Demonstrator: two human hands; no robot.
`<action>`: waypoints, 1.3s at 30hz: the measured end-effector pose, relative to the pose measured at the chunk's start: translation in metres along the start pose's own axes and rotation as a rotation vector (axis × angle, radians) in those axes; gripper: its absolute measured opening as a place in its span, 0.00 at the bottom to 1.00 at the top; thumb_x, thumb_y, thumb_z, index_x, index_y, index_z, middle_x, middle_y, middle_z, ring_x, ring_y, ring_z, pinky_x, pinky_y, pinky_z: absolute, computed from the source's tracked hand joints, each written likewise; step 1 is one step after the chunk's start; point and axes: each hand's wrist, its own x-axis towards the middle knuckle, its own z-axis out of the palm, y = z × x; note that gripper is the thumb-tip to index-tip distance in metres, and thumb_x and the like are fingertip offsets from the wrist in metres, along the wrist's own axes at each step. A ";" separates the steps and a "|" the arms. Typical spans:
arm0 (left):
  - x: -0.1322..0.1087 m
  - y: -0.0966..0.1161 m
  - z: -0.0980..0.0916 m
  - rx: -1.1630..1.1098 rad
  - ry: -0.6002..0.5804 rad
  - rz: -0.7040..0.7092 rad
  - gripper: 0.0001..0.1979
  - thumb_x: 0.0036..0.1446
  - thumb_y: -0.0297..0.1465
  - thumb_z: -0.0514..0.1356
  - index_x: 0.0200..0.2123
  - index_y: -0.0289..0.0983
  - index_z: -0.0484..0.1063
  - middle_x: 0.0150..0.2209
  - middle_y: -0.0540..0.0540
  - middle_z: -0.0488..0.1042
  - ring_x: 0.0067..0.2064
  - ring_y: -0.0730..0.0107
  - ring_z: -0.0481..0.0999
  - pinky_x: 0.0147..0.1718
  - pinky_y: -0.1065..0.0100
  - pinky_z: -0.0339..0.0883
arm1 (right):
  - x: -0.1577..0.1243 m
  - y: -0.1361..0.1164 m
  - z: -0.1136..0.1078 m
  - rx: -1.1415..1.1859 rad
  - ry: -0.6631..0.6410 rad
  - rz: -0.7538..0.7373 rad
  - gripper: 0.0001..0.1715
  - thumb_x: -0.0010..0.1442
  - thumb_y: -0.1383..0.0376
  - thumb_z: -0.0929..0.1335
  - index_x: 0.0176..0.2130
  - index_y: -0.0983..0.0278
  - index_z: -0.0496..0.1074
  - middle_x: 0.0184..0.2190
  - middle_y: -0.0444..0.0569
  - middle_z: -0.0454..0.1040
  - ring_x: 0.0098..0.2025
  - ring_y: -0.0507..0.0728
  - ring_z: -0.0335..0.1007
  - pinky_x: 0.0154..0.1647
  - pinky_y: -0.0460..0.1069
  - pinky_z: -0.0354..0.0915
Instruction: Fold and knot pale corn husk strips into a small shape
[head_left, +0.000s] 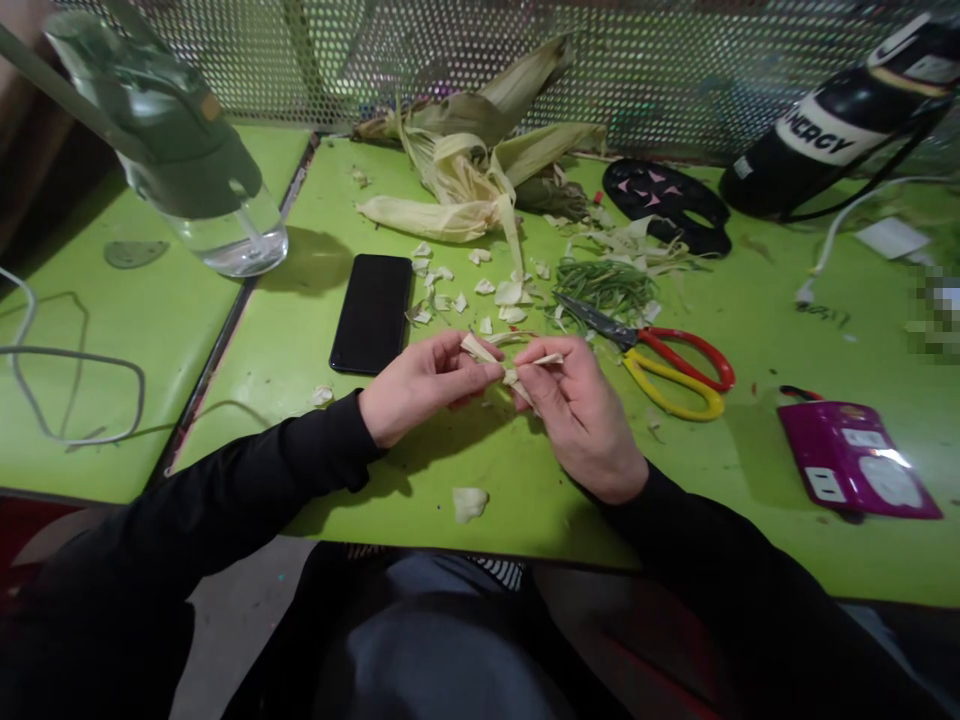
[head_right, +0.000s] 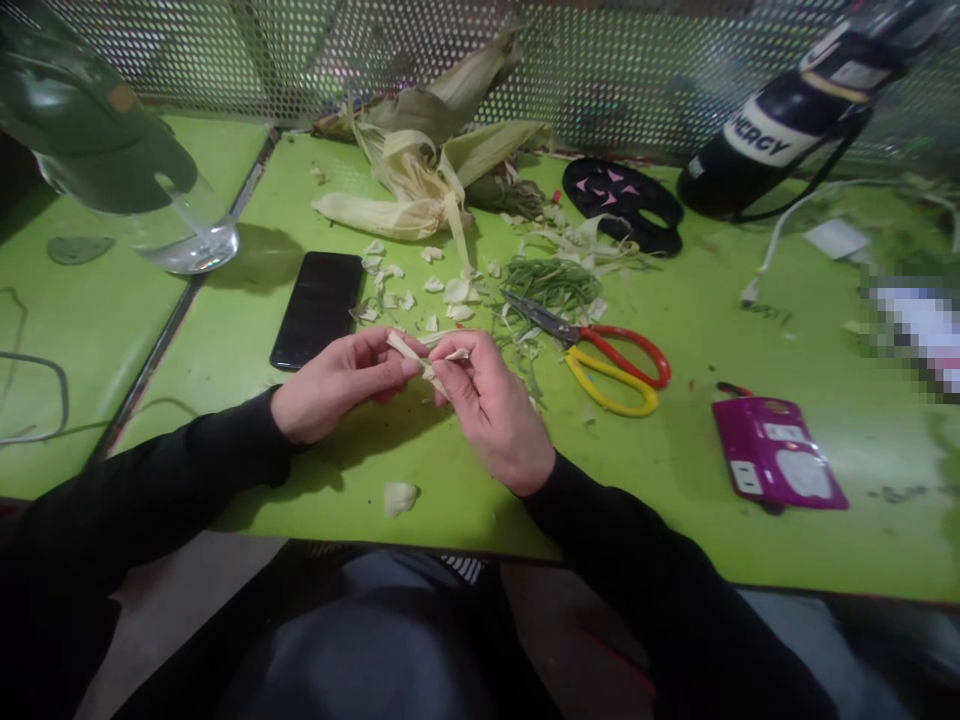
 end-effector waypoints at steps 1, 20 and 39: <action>-0.001 0.000 0.001 -0.029 0.007 -0.036 0.02 0.57 0.23 0.61 0.33 0.32 0.69 0.23 0.54 0.69 0.22 0.83 0.66 0.23 0.77 0.59 | -0.001 0.001 0.000 -0.012 0.027 -0.009 0.06 0.68 0.59 0.62 0.43 0.58 0.63 0.25 0.39 0.66 0.26 0.50 0.65 0.28 0.47 0.61; -0.002 -0.012 0.005 0.019 -0.045 0.135 0.17 0.48 0.27 0.69 0.41 0.34 0.71 0.22 0.57 0.66 0.23 0.82 0.64 0.25 0.74 0.58 | 0.004 -0.003 0.001 0.199 0.024 0.137 0.14 0.64 0.54 0.67 0.45 0.58 0.65 0.21 0.37 0.62 0.22 0.50 0.57 0.22 0.47 0.55; 0.002 -0.014 -0.006 0.272 0.002 0.322 0.10 0.59 0.34 0.62 0.38 0.34 0.68 0.25 0.53 0.67 0.25 0.80 0.65 0.25 0.75 0.60 | 0.006 -0.011 -0.003 0.361 -0.013 0.214 0.23 0.61 0.56 0.70 0.50 0.57 0.58 0.18 0.33 0.60 0.18 0.49 0.54 0.19 0.46 0.54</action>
